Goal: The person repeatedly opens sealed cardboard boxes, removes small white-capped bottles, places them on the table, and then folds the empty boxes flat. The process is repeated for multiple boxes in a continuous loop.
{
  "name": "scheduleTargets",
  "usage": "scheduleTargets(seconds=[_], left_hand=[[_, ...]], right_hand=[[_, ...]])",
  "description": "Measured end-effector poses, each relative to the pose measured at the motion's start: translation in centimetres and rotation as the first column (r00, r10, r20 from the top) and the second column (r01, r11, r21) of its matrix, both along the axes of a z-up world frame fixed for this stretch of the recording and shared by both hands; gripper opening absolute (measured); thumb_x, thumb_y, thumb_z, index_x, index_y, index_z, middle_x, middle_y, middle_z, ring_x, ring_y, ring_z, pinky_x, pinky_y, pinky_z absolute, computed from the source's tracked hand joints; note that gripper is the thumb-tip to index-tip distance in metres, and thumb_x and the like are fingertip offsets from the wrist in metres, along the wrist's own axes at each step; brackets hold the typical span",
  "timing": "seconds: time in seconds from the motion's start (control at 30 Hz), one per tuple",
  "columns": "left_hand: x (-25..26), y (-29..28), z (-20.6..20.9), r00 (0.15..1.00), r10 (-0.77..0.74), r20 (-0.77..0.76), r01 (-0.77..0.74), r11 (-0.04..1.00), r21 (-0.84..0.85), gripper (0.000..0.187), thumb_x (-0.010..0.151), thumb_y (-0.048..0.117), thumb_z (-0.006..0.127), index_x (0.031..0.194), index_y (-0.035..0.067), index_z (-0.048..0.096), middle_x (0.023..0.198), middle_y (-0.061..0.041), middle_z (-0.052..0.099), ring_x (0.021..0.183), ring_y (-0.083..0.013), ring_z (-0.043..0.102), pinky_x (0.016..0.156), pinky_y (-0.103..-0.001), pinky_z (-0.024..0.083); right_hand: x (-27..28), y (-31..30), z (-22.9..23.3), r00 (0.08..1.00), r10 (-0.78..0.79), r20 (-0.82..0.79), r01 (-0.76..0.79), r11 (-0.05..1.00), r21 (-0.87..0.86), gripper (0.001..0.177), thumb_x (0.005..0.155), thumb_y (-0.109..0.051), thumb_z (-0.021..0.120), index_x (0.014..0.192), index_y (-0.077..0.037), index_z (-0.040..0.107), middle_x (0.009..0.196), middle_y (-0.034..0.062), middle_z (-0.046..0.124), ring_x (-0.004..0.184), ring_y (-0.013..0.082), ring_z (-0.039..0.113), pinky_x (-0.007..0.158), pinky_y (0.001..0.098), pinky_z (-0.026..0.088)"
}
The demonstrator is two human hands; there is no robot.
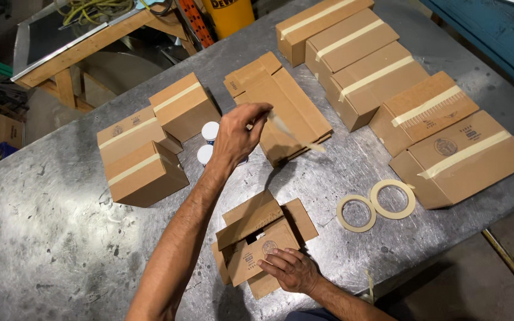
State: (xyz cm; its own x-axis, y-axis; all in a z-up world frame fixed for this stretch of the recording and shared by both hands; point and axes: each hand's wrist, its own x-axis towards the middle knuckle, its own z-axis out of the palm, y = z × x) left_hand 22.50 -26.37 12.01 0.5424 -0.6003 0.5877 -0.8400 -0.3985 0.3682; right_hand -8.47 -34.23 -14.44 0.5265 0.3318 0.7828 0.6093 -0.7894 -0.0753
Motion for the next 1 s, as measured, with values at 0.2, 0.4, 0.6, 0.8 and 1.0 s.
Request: scheduleTargets(seconds=[0.2, 0.4, 0.6, 0.8, 1.0], left_hand=[[-0.4, 5.5, -2.2, 0.988, 0.107, -0.112, -0.115, 0.990, -0.076, 0.019, 0.102, 0.003, 0.071, 0.116, 0.004, 0.084, 0.108, -0.011, 0.085, 0.095, -0.0230, 0.082, 0.087, -0.034, 0.068], [-3.9, 12.8, -2.9, 0.948, 0.229, -0.219, -0.253, 0.964, -0.087, 0.031, 0.091, 0.013, 0.064, 0.112, 0.005, 0.085, 0.109, -0.011, 0.083, 0.095, -0.0231, 0.080, 0.091, -0.033, 0.067], [-10.7, 21.1, -2.1, 0.964, 0.264, -0.042, -0.253, 0.950, 0.182, 0.051, 0.103, -0.004, 0.062, 0.153, 0.004, 0.054, 0.133, -0.023, 0.074, 0.116, -0.0439, 0.066, 0.099, -0.051, 0.053], [-18.7, 27.7, -1.4, 0.902, 0.415, 0.120, -0.431, 0.854, 0.291, 0.015, 0.103, 0.008, 0.069, 0.111, 0.019, 0.075, 0.108, -0.007, 0.068, 0.106, -0.0294, 0.071, 0.092, -0.039, 0.064], [-26.9, 30.6, 4.5, 0.888, 0.369, -0.274, -0.278, 0.906, 0.320, 0.005, 0.101, 0.003, 0.069, 0.103, 0.007, 0.073, 0.123, -0.020, 0.070, 0.116, -0.0494, 0.070, 0.097, -0.058, 0.062]], right_hand=[[0.1, -0.3, 0.3, 0.999, 0.018, 0.030, -0.017, 0.999, -0.037, 0.052, 0.100, -0.015, 0.051, 0.147, -0.026, 0.070, 0.141, -0.0081, 0.067, 0.132, 0.0156, 0.058, 0.113, 0.0336, 0.046], [-0.2, -0.6, -1.0, 0.989, 0.088, -0.119, -0.096, 0.994, -0.061, 0.070, 0.089, -0.013, 0.071, 0.157, -0.021, 0.060, 0.147, -0.0007, 0.058, 0.138, 0.0226, 0.053, 0.113, 0.0407, 0.046], [-0.8, -0.4, -0.5, 0.986, 0.084, -0.146, -0.088, 0.996, -0.019, 0.059, 0.092, -0.014, 0.068, 0.150, -0.021, 0.067, 0.137, 0.0012, 0.065, 0.127, 0.0253, 0.060, 0.111, 0.0457, 0.049], [-0.6, 0.7, -0.5, 0.997, -0.063, -0.043, 0.063, 0.998, -0.002, 0.058, 0.090, -0.019, 0.064, 0.145, -0.038, 0.073, 0.139, -0.0079, 0.062, 0.134, 0.0173, 0.056, 0.121, 0.0392, 0.045], [-0.9, 0.6, 0.0, 0.996, -0.071, -0.062, 0.070, 0.997, -0.012, 0.060, 0.090, -0.017, 0.066, 0.146, -0.036, 0.073, 0.141, -0.0068, 0.062, 0.135, 0.0194, 0.055, 0.123, 0.0402, 0.044]])
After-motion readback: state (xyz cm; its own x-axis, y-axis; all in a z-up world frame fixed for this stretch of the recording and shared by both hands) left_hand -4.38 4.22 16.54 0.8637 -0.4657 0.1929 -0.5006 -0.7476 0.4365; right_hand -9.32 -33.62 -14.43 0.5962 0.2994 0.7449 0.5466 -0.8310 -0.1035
